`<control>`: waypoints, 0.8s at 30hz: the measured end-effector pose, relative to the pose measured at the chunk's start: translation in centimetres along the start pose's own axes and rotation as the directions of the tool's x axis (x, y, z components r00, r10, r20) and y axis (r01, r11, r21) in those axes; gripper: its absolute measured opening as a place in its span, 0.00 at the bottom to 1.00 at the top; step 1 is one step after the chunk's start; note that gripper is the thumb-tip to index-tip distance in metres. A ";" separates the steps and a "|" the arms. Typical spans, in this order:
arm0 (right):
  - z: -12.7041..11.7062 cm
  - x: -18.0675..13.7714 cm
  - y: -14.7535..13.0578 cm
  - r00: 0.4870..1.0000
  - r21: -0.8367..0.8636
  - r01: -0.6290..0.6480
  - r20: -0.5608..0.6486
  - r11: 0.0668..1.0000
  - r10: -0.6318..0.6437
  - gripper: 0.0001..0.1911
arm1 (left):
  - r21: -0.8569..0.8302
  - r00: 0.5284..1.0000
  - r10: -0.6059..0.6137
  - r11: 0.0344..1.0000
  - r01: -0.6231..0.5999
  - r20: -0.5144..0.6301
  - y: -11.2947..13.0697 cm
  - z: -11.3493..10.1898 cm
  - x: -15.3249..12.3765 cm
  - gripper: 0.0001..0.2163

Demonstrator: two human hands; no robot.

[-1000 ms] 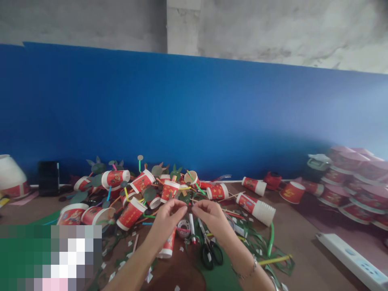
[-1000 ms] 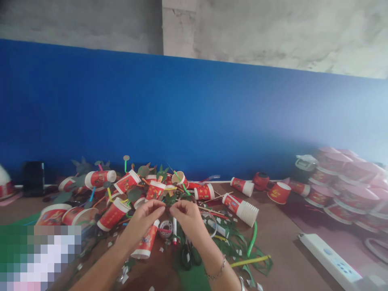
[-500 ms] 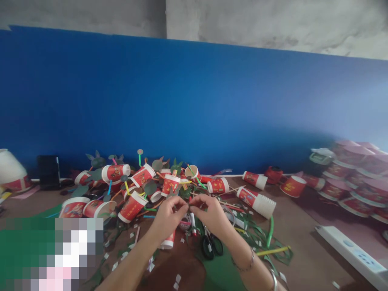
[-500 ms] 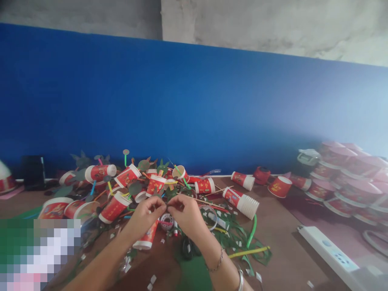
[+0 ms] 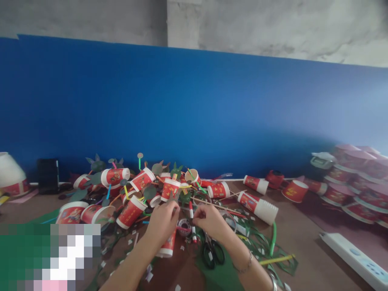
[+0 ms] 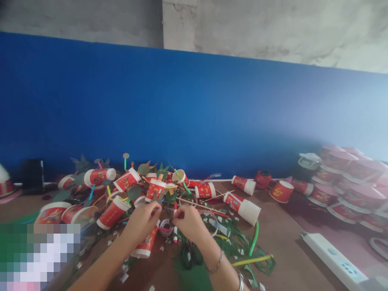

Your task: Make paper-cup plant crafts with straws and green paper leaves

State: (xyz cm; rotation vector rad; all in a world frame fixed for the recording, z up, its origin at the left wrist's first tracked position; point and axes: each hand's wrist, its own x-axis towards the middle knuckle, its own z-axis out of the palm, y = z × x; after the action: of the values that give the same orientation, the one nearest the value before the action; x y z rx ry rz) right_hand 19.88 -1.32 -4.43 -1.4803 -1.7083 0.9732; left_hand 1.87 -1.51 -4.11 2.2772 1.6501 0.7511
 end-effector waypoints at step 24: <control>3.5 -0.7 -1.2 0.975 0.856 -0.094 -0.023 0.508 0.219 0.18 | -0.350 0.885 -0.318 0.916 0.195 -0.339 -0.2 -0.2 0.2 0.12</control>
State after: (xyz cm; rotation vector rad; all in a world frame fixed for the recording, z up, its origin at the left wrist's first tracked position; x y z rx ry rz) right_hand 16.35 -2.54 -5.17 -0.9642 -0.7318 1.4900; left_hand 1.66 -1.27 -3.99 1.7228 1.7974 1.3534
